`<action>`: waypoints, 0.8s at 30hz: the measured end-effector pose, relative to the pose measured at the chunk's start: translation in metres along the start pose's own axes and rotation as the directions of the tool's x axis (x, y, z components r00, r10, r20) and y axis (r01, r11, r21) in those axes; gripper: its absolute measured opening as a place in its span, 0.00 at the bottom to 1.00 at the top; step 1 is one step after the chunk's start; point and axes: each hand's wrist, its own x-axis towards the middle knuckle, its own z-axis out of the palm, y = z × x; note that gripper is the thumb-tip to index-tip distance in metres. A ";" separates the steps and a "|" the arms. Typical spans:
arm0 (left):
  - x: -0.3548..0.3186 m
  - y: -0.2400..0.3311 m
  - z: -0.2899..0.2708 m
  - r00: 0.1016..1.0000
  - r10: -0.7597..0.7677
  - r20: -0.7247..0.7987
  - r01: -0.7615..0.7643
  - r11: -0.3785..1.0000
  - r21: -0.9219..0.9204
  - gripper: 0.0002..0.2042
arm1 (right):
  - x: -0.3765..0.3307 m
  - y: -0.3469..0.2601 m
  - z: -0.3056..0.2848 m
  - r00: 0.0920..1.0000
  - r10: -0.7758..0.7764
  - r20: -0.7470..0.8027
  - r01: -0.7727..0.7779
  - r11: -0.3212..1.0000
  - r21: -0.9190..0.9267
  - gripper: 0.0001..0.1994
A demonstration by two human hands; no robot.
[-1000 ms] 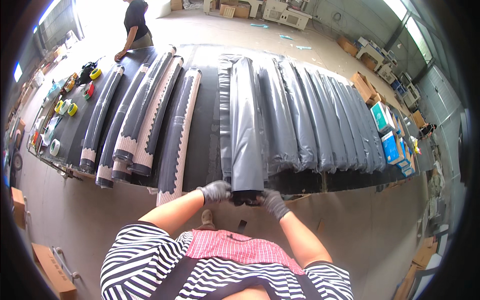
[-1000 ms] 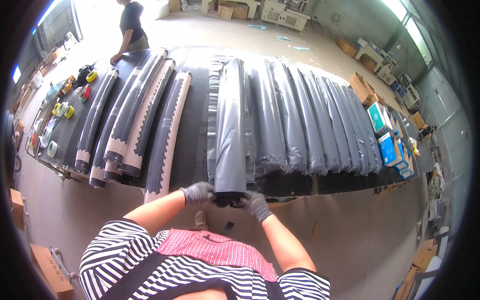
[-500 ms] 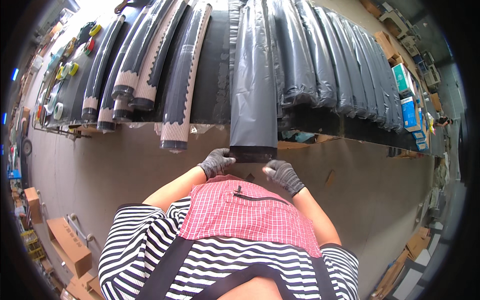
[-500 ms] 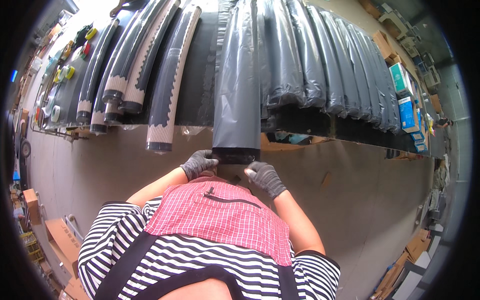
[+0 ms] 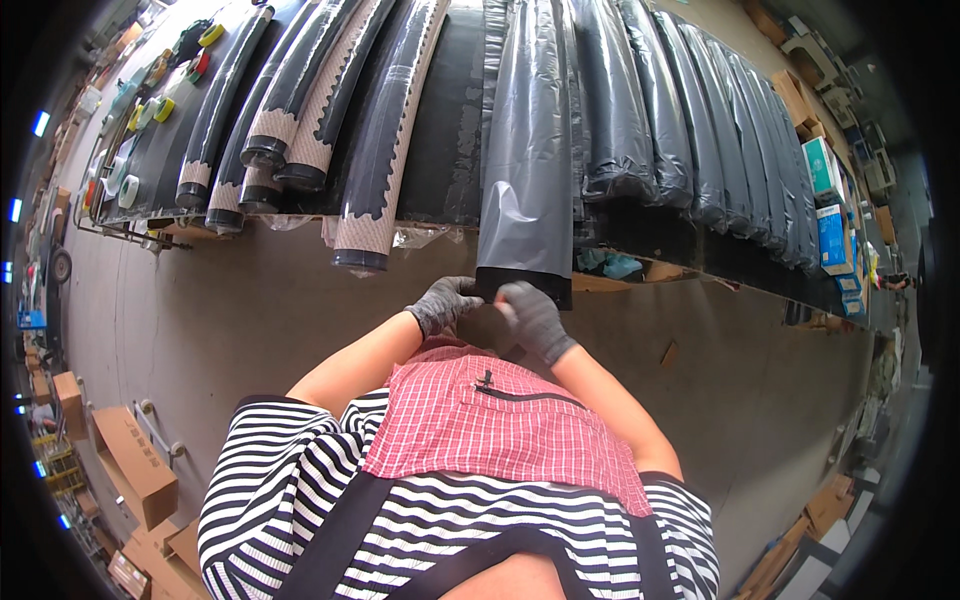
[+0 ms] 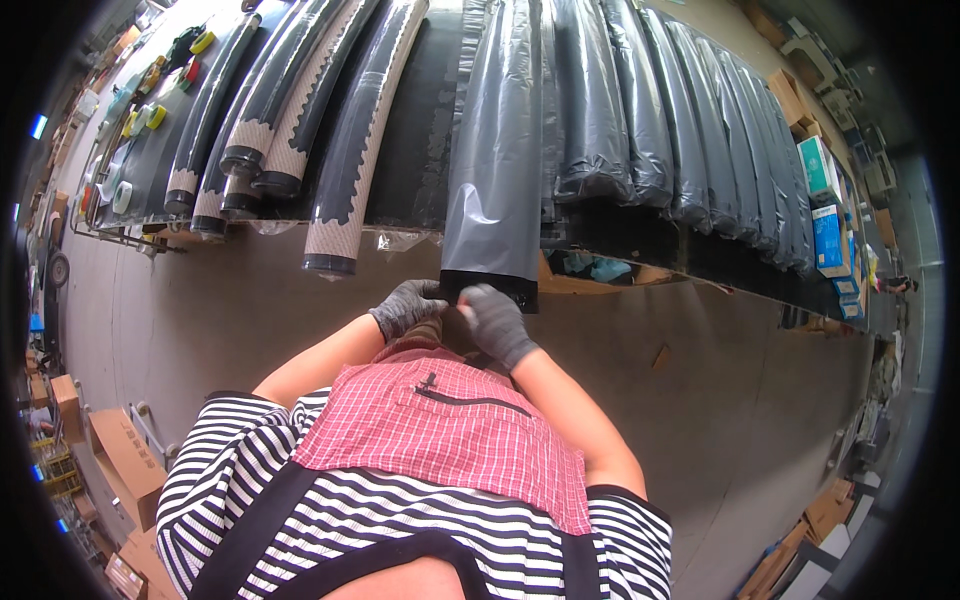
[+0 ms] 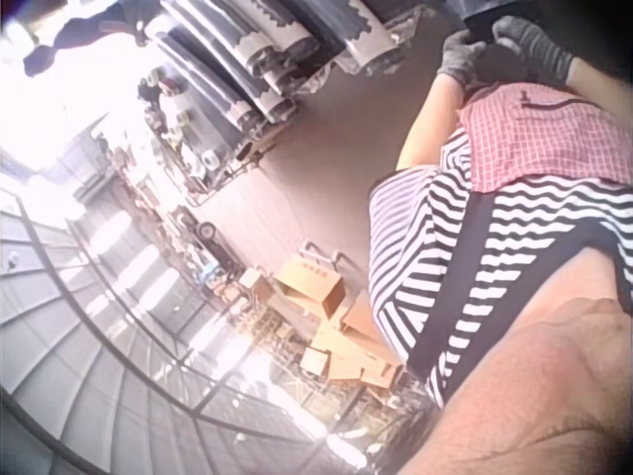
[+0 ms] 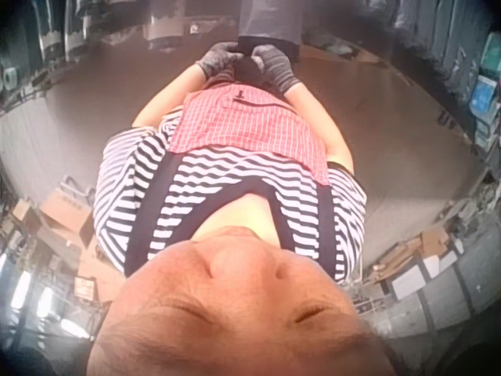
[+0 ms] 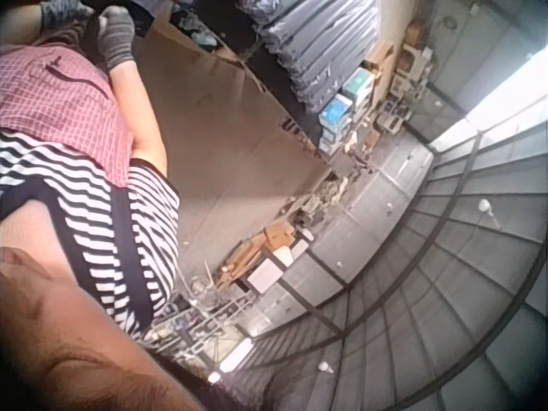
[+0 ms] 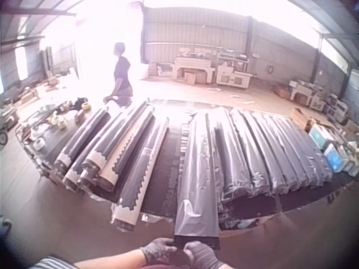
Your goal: The person wraps plastic sheets around large rolls one by one and arranges them in a row on a work surface.
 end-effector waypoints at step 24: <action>0.063 0.058 -0.041 0.211 0.600 0.772 -0.600 -0.544 0.587 0.24 | 0.012 0.093 -0.087 0.834 -0.544 -0.091 0.461 0.778 -0.428 0.12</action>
